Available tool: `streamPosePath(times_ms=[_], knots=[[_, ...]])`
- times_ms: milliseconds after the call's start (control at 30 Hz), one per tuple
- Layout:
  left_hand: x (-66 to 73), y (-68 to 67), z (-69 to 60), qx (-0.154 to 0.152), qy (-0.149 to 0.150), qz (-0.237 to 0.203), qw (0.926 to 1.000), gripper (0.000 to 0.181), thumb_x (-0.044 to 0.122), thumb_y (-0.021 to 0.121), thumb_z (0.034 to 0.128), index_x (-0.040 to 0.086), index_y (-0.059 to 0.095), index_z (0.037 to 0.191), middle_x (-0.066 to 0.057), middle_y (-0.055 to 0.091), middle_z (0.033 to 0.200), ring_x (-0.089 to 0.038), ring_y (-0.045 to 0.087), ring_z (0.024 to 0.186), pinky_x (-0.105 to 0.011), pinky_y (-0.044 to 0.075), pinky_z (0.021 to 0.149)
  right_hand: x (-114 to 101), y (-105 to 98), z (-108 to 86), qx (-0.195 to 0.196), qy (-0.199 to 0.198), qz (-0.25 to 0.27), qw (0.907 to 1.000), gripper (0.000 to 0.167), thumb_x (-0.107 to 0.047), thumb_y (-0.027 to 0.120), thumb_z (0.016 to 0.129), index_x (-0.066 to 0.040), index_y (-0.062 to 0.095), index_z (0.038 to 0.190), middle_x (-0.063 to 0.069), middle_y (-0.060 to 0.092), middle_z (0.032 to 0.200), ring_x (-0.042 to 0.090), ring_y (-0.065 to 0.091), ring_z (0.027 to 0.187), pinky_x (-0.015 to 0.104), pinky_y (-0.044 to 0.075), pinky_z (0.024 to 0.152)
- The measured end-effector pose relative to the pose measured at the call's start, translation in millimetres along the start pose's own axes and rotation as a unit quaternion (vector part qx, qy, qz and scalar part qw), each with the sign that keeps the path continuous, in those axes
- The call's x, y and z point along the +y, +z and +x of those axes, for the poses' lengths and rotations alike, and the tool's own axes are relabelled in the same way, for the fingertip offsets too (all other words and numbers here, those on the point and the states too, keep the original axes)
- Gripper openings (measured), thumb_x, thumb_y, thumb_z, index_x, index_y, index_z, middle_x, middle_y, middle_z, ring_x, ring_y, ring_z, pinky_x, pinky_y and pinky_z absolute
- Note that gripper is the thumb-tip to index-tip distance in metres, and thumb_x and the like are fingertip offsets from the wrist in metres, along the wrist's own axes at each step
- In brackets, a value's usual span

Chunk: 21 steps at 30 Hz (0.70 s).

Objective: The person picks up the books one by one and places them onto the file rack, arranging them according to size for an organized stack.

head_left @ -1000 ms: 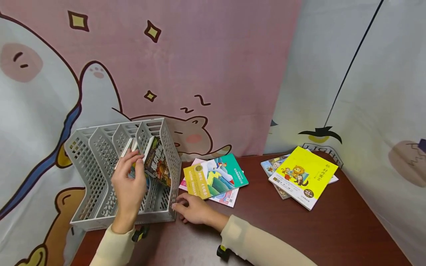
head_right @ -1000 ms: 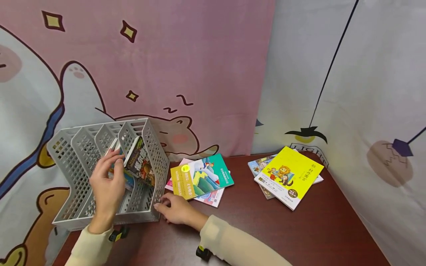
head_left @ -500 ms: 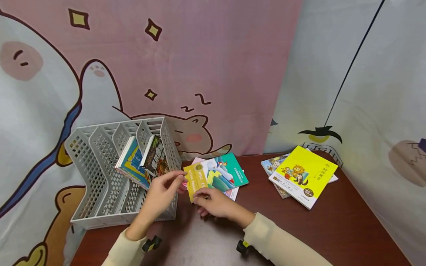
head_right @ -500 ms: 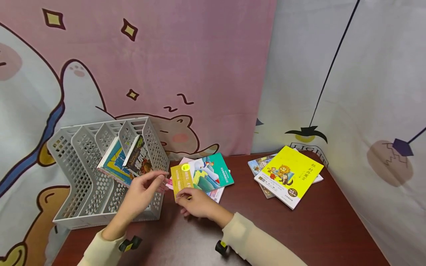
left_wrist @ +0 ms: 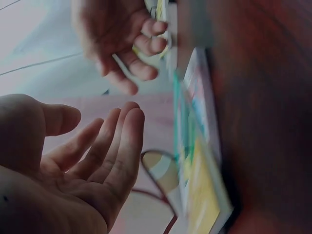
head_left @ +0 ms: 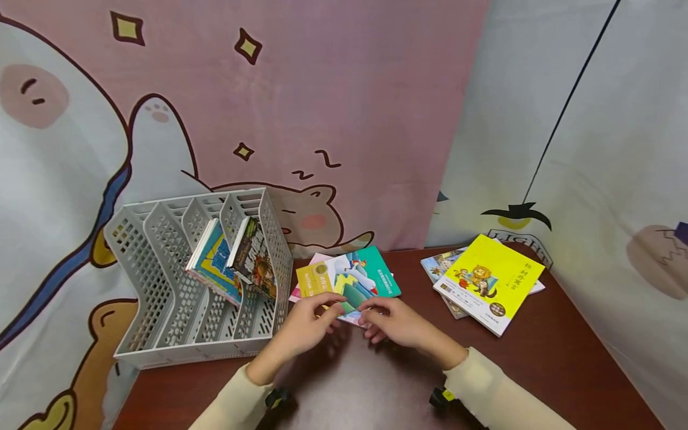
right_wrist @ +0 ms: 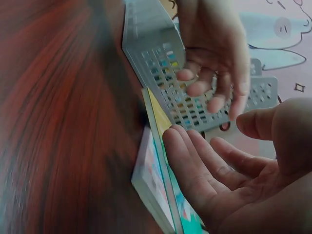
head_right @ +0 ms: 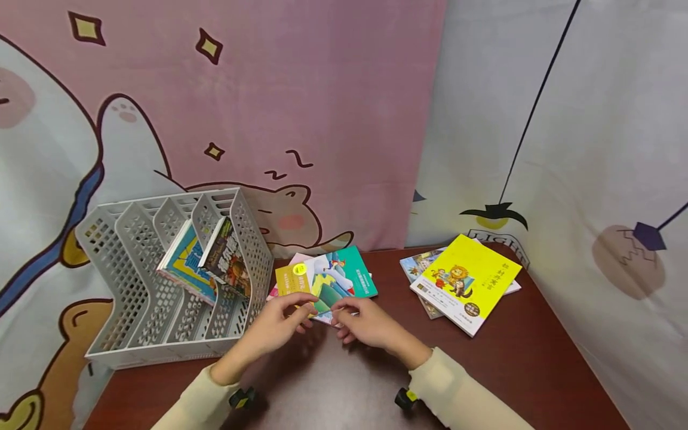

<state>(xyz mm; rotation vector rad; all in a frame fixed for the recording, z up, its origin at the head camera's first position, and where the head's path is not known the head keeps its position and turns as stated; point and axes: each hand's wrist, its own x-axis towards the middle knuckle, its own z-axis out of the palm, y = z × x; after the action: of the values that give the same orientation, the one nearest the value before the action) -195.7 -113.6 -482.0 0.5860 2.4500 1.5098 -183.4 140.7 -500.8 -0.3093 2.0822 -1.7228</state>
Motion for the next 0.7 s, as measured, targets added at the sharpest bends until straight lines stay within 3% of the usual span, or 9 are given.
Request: streamPosePath(times_ms=[167, 400, 567, 700], knots=[[0.0, 28.4, 11.5, -0.039, -0.003, -0.01, 0.9992, 0.029, 0.023, 0.064, 0.1128, 0.006, 0.076, 0.134, -0.025, 0.08, 0.099, -0.043, 0.079, 0.077, -0.041, 0.066, 0.066, 3, -24, -15.4, 0.013, 0.003, -0.015, 0.9998, 0.041, -0.023, 0.064, 0.113, 0.007, 0.065, 0.141, 0.031, 0.075, 0.119, 0.034, 0.081, 0.092, 0.048, 0.071, 0.082], [11.8, 74.3, 32.7, -0.072, -0.033, -0.068, 0.9946, 0.032, 0.025, 0.066, 0.1107, 0.004, 0.075, 0.133, -0.028, 0.079, 0.102, -0.05, 0.08, 0.084, -0.057, 0.068, 0.072, 8, -72, -26.7, 0.067, 0.029, -0.047, 0.9962, 0.047, -0.03, 0.063, 0.115, 0.006, 0.061, 0.146, 0.029, 0.074, 0.129, 0.035, 0.081, 0.099, 0.041, 0.07, 0.086], [22.6, 108.1, 44.2, -0.092, -0.04, -0.115, 0.9882, 0.028, 0.023, 0.067, 0.1097, 0.005, 0.077, 0.128, -0.025, 0.081, 0.109, -0.039, 0.081, 0.08, -0.048, 0.069, 0.07, 15, -110, -26.8, 0.122, 0.053, -0.067, 0.9888, 0.049, -0.029, 0.059, 0.117, 0.006, 0.059, 0.149, 0.029, 0.074, 0.133, 0.033, 0.081, 0.102, 0.04, 0.07, 0.087], [34.8, 133.7, 53.3, -0.111, -0.054, -0.173, 0.9772, 0.021, 0.02, 0.067, 0.1101, 0.007, 0.079, 0.122, -0.025, 0.081, 0.111, -0.03, 0.08, 0.075, -0.04, 0.069, 0.067, 22, -142, -28.2, 0.157, 0.065, -0.088, 0.9815, 0.05, -0.031, 0.054, 0.118, 0.007, 0.058, 0.15, 0.029, 0.073, 0.132, 0.031, 0.081, 0.102, 0.04, 0.07, 0.087]])
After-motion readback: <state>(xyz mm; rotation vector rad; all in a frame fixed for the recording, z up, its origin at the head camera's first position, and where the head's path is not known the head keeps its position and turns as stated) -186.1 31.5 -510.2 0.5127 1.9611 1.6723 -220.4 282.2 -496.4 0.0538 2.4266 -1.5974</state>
